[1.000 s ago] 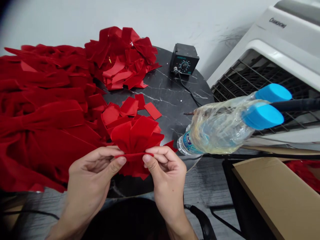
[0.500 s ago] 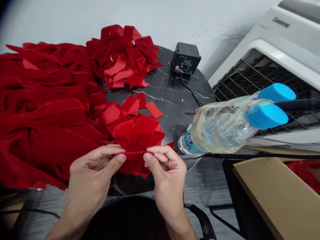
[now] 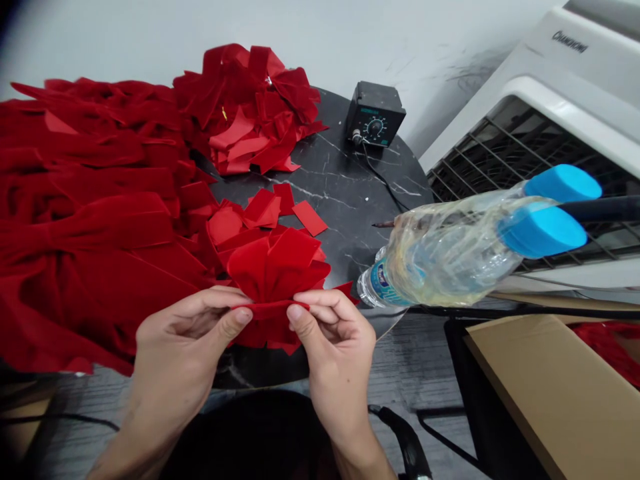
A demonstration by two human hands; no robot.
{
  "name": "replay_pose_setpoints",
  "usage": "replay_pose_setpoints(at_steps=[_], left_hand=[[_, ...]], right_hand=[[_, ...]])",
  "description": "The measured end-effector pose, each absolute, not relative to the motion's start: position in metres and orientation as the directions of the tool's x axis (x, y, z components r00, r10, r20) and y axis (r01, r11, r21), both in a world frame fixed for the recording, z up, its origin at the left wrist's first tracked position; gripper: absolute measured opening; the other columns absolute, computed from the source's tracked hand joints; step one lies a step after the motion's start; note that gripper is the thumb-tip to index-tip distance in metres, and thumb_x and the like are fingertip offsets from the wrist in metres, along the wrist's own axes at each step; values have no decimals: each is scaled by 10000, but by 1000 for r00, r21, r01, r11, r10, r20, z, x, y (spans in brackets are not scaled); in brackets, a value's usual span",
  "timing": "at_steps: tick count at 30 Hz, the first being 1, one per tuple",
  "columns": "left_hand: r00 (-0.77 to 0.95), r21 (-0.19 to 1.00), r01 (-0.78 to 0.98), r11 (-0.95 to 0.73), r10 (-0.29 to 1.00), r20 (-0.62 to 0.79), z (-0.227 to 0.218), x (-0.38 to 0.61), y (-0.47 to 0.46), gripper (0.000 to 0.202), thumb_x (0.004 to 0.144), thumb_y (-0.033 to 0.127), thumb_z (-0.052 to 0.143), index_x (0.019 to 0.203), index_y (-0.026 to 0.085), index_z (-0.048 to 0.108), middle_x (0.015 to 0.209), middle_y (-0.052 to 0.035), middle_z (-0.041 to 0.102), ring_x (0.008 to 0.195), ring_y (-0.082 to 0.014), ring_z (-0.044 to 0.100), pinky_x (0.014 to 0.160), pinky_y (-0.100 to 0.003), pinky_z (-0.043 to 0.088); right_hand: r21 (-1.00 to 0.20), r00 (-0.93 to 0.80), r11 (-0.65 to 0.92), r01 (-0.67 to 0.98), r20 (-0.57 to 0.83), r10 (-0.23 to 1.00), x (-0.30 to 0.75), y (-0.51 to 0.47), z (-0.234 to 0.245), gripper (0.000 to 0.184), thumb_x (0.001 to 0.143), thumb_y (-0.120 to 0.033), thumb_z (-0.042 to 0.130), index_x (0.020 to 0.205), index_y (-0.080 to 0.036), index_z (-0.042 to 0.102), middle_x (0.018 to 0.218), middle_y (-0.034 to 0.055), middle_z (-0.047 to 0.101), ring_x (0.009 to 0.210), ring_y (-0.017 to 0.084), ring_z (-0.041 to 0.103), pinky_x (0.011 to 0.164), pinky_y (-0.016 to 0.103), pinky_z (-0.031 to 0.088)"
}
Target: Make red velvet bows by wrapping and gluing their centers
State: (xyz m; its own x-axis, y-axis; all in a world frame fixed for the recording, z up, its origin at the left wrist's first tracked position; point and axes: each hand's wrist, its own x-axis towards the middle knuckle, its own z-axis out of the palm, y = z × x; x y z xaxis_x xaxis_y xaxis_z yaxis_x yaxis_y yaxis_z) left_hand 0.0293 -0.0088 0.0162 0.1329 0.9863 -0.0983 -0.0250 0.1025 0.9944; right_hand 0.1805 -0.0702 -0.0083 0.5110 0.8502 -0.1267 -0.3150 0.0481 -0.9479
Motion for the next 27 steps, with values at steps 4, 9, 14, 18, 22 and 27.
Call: replay_pose_setpoints(at_steps=[4,9,14,18,22,27], left_hand=[[129,995,-21,96,987,-93,17,29,-9,166,910,138,864,868,299,857,878,59,843,841,-98,801,806,-111,615],[126,996,-43,84,989,-78,14,30,-9,163,922,124,847,880,281,832,913,52,833,860,-95,788,815,-117,606],[133,1000,-24,-8,991,11,20,30,-9,161,975,138,789,863,252,784,958,44,816,908,-91,772,847,-126,594],[111,992,103,-78,992,67,29,32,-8,173,977,127,767,844,238,755,891,58,813,842,-75,765,811,-113,585],[61,972,202,-122,992,111,30,31,-5,151,956,138,795,855,241,752,800,84,790,717,-53,731,703,-90,560],[80,978,189,-94,994,80,28,29,-1,98,951,166,815,896,241,784,952,42,851,871,-109,799,836,-150,619]], right_hand=[[-940,495,33,-338,-148,856,181,-71,-8,117,949,-245,893,1043,-274,829,806,-50,797,726,59,720,732,149,573],[-919,475,25,-393,-180,862,179,-71,-7,110,940,-267,904,1015,-261,823,777,-46,784,716,57,694,724,146,552],[-901,454,16,-433,-203,868,177,-71,-5,100,945,-272,899,1007,-265,821,752,-53,775,701,47,690,723,131,542],[-902,440,1,-431,-209,873,177,-73,-7,96,955,-275,890,1017,-278,816,773,-55,790,724,51,710,744,135,557],[-906,420,-8,-424,-204,885,176,-75,-8,93,946,-265,898,993,-274,818,814,-46,812,748,57,721,751,138,568],[-898,415,-16,-439,-219,883,175,-77,-10,91,945,-256,896,995,-279,824,844,-37,829,765,74,739,758,162,589]])
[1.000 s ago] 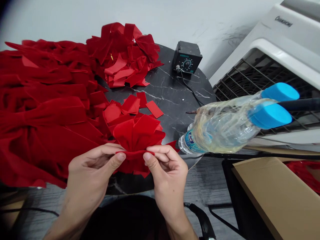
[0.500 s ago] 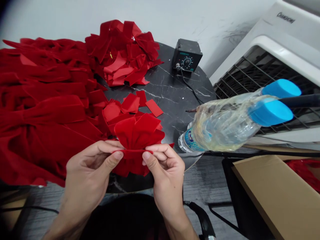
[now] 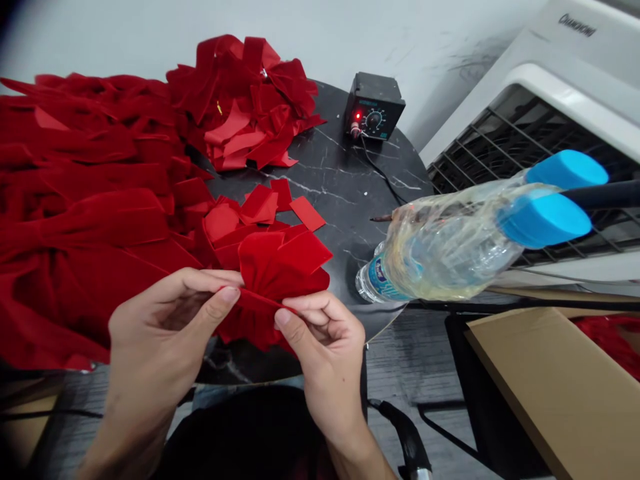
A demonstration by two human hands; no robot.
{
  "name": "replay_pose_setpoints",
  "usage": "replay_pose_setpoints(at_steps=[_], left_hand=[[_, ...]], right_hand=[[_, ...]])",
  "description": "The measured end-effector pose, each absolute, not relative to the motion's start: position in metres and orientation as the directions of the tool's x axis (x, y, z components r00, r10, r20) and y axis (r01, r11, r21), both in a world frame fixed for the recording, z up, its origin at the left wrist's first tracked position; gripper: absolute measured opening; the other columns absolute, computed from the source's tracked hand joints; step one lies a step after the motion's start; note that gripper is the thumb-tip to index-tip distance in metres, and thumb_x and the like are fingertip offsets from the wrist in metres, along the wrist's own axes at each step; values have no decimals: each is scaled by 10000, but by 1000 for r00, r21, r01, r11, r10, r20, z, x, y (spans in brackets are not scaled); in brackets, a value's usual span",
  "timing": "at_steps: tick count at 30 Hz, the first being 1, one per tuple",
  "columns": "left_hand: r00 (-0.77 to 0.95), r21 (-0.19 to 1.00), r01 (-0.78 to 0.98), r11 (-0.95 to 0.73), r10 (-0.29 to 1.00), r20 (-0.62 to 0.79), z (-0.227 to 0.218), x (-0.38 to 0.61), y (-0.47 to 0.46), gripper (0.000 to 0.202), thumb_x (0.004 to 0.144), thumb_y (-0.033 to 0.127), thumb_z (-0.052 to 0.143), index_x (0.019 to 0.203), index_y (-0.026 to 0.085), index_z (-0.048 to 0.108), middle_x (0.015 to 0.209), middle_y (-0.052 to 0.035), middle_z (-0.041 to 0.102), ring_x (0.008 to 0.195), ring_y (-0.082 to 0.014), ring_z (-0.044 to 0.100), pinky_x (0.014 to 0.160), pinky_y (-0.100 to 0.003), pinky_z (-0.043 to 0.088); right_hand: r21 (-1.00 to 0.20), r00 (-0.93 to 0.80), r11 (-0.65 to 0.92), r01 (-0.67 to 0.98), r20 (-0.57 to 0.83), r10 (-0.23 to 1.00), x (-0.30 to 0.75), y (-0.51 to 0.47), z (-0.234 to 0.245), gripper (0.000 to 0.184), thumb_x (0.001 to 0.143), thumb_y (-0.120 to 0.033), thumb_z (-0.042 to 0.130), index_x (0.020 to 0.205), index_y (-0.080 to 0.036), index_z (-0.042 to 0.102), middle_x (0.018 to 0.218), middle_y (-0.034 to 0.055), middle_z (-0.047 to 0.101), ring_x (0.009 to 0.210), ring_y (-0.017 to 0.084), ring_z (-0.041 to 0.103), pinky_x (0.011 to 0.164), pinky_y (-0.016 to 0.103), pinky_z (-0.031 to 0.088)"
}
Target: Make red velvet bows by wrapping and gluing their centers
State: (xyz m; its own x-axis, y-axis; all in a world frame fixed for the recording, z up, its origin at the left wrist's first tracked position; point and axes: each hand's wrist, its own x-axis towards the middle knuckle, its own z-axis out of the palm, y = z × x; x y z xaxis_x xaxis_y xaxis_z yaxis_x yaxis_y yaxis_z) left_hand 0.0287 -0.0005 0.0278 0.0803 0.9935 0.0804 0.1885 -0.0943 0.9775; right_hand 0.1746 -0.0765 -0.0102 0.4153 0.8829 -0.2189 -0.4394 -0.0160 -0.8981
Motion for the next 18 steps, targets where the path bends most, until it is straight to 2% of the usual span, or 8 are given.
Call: replay_pose_setpoints(at_steps=[2,5,7,12,15,18], left_hand=[[86,977,192,-95,993,80,29,28,1,111,952,164,813,882,245,784,902,53,838,826,-102,787,800,-146,613],[105,971,214,-108,991,87,31,27,2,157,962,140,791,851,249,768,755,84,766,663,-67,710,638,-115,549],[121,975,202,-89,990,66,31,26,3,164,973,149,788,845,249,768,718,86,736,622,-61,671,589,-115,512],[237,991,-3,134,963,-130,19,20,6,77,960,225,850,900,253,812,779,57,763,706,-83,693,663,-130,534],[296,968,-90,232,935,-197,14,16,3,75,958,218,859,905,245,814,799,52,760,752,-78,707,710,-117,539],[298,951,-131,281,926,-232,15,13,-3,78,958,213,862,913,254,813,898,48,800,830,-79,739,800,-120,556]], right_hand=[[-889,405,-18,-457,-226,886,174,-77,-12,90,948,-254,893,1001,-282,826,839,-37,828,767,79,747,754,167,590],[-875,393,-16,-485,-234,889,174,-78,-13,92,941,-246,897,989,-276,825,802,-40,811,749,83,745,736,169,585],[-870,395,-21,-493,-245,885,174,-78,-13,96,932,-244,903,985,-265,825,787,-35,800,733,88,735,721,177,581],[-859,427,-6,-511,-260,866,175,-75,-8,116,894,-256,932,955,-255,834,723,-34,767,685,86,700,697,174,562],[-851,444,9,-525,-265,856,178,-72,-5,125,879,-260,947,940,-257,838,702,-41,762,665,66,690,699,147,551],[-845,444,12,-535,-269,855,180,-70,-3,141,874,-252,952,954,-260,835,732,-41,779,677,61,696,720,143,553]])
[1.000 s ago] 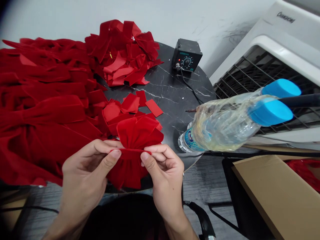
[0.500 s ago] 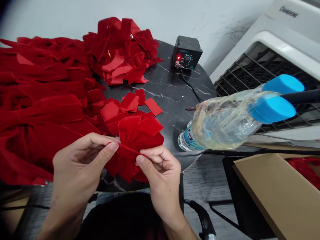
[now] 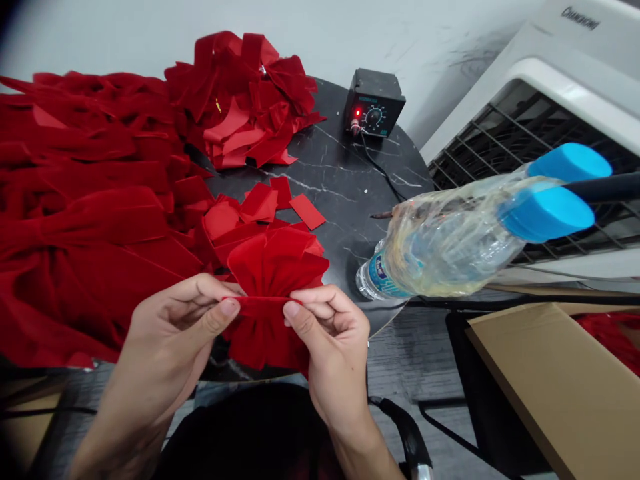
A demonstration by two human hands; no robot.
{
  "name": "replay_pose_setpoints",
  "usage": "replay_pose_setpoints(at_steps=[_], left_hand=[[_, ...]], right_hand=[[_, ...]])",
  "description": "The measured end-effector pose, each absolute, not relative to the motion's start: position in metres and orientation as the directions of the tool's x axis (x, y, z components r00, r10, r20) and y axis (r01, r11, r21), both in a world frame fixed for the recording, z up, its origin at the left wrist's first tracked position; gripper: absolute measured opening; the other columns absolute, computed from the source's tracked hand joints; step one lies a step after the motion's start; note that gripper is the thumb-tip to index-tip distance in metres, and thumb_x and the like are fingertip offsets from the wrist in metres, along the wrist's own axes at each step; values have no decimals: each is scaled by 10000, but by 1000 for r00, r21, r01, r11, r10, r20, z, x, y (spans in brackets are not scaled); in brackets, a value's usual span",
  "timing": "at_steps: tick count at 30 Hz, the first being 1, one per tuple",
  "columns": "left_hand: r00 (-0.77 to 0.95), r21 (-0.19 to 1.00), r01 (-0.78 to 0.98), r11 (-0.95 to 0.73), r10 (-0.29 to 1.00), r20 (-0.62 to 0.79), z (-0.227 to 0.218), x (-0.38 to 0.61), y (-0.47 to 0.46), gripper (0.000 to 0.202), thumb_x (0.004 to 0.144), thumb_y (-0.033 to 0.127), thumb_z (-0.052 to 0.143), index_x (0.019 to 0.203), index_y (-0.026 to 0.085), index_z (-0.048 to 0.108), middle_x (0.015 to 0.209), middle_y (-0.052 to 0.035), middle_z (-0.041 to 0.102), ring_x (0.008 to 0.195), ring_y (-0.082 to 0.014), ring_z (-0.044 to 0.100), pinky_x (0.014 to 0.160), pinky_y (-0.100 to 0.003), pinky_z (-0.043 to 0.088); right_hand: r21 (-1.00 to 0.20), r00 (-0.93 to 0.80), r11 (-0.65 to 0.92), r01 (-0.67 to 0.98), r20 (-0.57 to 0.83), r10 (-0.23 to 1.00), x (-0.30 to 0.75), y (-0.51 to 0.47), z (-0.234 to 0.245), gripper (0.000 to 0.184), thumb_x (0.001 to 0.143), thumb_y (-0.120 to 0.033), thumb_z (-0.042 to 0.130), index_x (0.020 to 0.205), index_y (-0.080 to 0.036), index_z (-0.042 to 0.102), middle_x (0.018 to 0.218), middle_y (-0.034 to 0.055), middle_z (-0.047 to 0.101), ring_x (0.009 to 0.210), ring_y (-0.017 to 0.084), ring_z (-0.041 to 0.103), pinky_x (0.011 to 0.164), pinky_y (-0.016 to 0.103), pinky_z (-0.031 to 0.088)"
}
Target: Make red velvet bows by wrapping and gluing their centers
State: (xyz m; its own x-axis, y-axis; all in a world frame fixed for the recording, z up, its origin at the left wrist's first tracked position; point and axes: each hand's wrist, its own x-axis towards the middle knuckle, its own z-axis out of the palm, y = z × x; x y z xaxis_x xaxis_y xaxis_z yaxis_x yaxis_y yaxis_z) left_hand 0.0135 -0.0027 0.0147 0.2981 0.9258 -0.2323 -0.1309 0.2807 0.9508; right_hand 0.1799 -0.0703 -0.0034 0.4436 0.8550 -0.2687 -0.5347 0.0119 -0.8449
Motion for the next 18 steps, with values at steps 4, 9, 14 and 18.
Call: replay_pose_setpoints(at_steps=[4,9,14,18], left_hand=[[276,957,-126,263,935,-220,15,13,-4,90,962,222,859,895,244,803,814,54,750,776,-72,706,755,-114,538],[299,951,-137,276,927,-226,7,24,4,113,942,174,861,906,215,762,808,40,698,760,-81,652,737,-127,521],[184,978,-165,124,979,-93,7,34,3,227,870,103,896,995,254,783,1011,20,727,934,-119,693,842,-172,566],[184,988,-61,140,975,-127,17,30,-8,78,968,234,832,919,285,864,932,9,807,858,-138,758,801,-206,624]], right_hand=[[-852,436,3,-523,-264,860,179,-69,-3,142,870,-246,952,944,-253,830,736,-35,778,681,71,695,713,158,549],[-858,439,14,-514,-249,863,178,-68,-2,149,854,-251,960,921,-243,828,711,-34,763,659,78,687,685,166,549],[-911,482,23,-413,-197,854,180,-69,-1,131,894,-246,934,972,-265,831,776,-30,800,694,87,724,700,172,576],[-948,522,44,-316,-135,842,177,-70,-1,124,910,-226,916,998,-267,838,852,-14,832,727,101,748,708,186,605]])
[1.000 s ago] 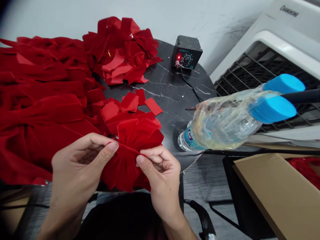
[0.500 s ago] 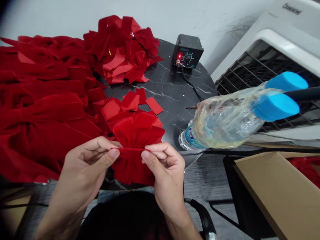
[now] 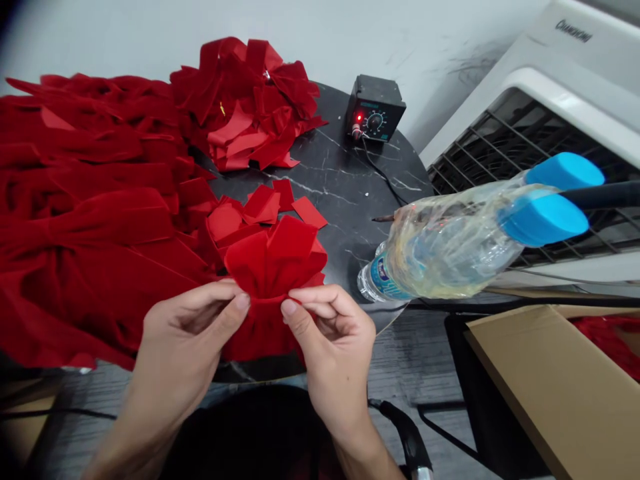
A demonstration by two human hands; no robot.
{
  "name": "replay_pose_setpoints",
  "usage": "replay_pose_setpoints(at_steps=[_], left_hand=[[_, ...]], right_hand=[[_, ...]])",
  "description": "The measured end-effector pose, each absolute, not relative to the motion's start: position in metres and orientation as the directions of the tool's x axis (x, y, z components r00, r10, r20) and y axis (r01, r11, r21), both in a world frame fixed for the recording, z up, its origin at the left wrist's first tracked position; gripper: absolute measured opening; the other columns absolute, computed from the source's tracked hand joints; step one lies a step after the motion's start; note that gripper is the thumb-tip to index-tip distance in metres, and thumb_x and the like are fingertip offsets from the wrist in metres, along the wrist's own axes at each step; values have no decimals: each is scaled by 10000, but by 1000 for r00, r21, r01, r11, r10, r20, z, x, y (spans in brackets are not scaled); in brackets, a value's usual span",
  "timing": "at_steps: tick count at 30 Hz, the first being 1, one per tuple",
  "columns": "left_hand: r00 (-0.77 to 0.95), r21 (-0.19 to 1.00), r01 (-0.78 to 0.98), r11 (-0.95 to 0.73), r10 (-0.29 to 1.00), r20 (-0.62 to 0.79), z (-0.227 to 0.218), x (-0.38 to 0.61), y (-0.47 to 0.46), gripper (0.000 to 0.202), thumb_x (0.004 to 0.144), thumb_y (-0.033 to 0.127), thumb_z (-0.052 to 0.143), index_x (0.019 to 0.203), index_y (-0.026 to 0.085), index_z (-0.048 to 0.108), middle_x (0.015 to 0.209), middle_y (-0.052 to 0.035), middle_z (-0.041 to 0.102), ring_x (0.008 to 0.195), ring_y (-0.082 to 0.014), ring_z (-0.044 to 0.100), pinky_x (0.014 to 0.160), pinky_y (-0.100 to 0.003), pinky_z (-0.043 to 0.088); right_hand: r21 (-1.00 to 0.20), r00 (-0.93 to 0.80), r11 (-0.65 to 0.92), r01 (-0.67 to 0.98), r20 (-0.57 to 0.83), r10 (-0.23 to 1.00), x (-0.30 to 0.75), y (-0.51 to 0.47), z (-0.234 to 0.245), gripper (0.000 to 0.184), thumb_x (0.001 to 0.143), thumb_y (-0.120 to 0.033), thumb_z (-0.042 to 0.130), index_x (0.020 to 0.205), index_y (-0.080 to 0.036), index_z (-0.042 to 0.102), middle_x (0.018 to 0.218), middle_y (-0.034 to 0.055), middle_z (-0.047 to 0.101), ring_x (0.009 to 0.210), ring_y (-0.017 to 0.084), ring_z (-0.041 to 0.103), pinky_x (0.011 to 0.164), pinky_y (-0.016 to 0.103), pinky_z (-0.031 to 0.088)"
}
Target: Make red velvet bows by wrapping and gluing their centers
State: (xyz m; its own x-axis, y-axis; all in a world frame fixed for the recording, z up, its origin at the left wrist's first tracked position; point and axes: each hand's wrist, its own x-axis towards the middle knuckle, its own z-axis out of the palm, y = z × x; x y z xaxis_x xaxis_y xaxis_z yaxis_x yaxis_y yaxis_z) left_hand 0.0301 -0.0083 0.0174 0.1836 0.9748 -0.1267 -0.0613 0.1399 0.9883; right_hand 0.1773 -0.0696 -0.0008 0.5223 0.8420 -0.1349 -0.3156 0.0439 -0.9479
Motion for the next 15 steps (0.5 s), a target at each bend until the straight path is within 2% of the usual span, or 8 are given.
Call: replay_pose_setpoints(at_steps=[2,6,8,11,15], left_hand=[[206,973,-74,220,958,-201,24,27,-13,38,933,266,873,943,301,883,911,9,840,842,-161,794,782,-229,657],[254,944,-98,315,925,-282,28,23,-12,130,820,234,964,899,248,861,842,-1,833,795,-175,801,736,-224,662],[292,934,-101,342,908,-301,25,22,-8,110,856,225,938,889,229,833,834,0,813,807,-163,784,756,-215,644],[341,921,-138,365,890,-302,19,21,-5,124,882,185,912,894,224,795,859,10,781,864,-153,753,819,-218,615],[301,923,-208,323,919,-254,13,23,-9,102,943,184,856,913,239,776,837,27,727,805,-132,691,781,-219,572]], right_hand=[[-955,533,40,-295,-130,836,174,-70,0,115,912,-235,914,994,-266,840,877,-1,843,746,124,769,713,212,628],[-978,551,54,-202,-68,832,169,-71,3,95,916,-221,903,973,-274,848,929,10,857,821,154,806,784,249,660],[-981,532,58,-183,-49,845,168,-70,5,99,917,-203,897,959,-281,853,926,3,856,834,154,808,808,255,664],[-970,486,39,-239,-85,870,168,-68,6,107,915,-198,896,960,-284,853,918,-5,846,837,145,797,806,248,658],[-946,458,22,-325,-137,879,166,-68,5,90,915,-218,900,961,-274,847,897,-8,820,835,138,775,809,247,648]])
